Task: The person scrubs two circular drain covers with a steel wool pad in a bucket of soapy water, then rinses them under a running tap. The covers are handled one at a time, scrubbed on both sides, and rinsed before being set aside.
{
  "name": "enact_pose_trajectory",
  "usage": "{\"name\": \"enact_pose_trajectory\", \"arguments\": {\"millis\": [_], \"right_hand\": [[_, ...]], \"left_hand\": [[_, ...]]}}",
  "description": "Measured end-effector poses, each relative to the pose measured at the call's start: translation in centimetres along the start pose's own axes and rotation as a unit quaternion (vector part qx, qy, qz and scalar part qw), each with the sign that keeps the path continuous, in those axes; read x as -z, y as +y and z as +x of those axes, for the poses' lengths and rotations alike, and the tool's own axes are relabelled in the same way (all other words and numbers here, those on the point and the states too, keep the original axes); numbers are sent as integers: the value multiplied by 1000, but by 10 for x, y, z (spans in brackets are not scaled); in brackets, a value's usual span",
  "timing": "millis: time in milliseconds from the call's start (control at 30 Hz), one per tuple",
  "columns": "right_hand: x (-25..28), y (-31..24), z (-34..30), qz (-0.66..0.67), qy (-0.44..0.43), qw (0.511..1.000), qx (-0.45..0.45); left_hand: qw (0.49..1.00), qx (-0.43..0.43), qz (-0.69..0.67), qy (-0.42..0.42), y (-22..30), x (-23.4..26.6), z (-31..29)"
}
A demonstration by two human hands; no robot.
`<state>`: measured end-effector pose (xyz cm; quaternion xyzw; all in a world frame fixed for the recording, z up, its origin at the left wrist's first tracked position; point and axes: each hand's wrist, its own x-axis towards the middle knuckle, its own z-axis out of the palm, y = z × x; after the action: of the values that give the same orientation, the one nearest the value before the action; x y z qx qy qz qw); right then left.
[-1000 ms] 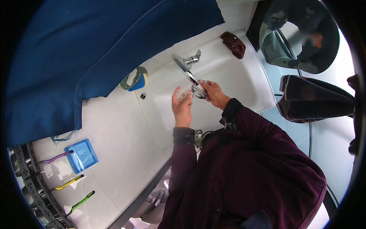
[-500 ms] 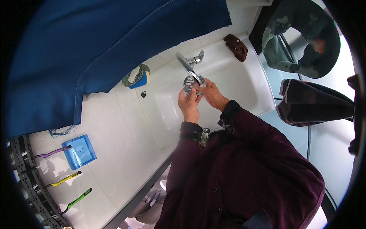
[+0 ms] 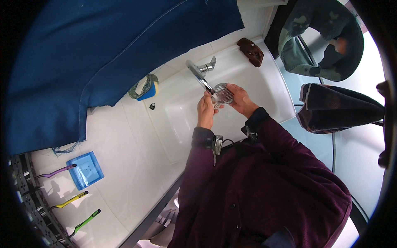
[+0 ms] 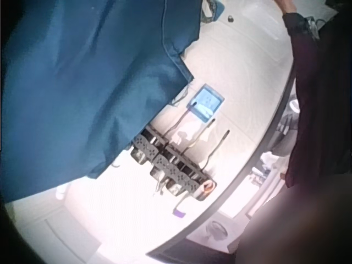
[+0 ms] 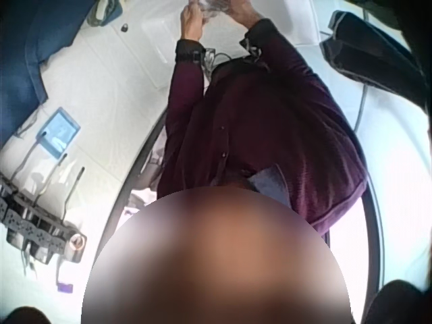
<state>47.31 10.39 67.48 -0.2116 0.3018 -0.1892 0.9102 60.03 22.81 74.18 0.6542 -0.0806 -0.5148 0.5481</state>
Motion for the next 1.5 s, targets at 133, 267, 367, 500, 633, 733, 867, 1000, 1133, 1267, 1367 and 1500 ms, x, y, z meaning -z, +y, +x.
{"name": "enact_pose_trajectory", "arguments": {"millis": [133, 267, 367, 500, 633, 733, 867, 1000, 1133, 1267, 1367, 1500], "right_hand": [[2, -23, -22, 31, 68, 997, 31], [10, -35, -34, 11, 77, 995, 70], [17, -37, -41, 7, 74, 995, 70], [19, -33, -47, 7, 94, 995, 28], [18, -21, -41, 23, 96, 995, 1], [20, -9, -29, -18, 71, 996, 41], [16, 6, -15, -43, 57, 997, 28], [-8, 15, -12, -31, 21, 999, -13], [-45, 8, -17, -69, -34, 996, -38], [-64, -2, -18, -178, 52, 977, -105], [-56, 0, -8, -352, 16, 928, -123], [-36, 16, 8, -412, -64, 901, 120]], "left_hand": [[998, -9, -62, -21, -11, -9, 27], [992, -9, -93, -86, -14, -17, 31], [997, 9, -69, -40, -9, -23, 29], [999, -12, -14, 30, -5, -29, 27], [997, -52, -11, 49, -7, -27, 30], [994, -44, -61, 78, -8, -18, 26], [993, -37, -107, 31, -4, 1, 10], [997, -31, -68, 27, -10, 23, -11], [995, 19, -57, 79, -17, 39, -19], [994, 32, -86, 66, -17, 46, -25], [992, -35, -87, 81, -15, 38, -30], [993, -82, 7, 84, -12, 29, -28]]}}
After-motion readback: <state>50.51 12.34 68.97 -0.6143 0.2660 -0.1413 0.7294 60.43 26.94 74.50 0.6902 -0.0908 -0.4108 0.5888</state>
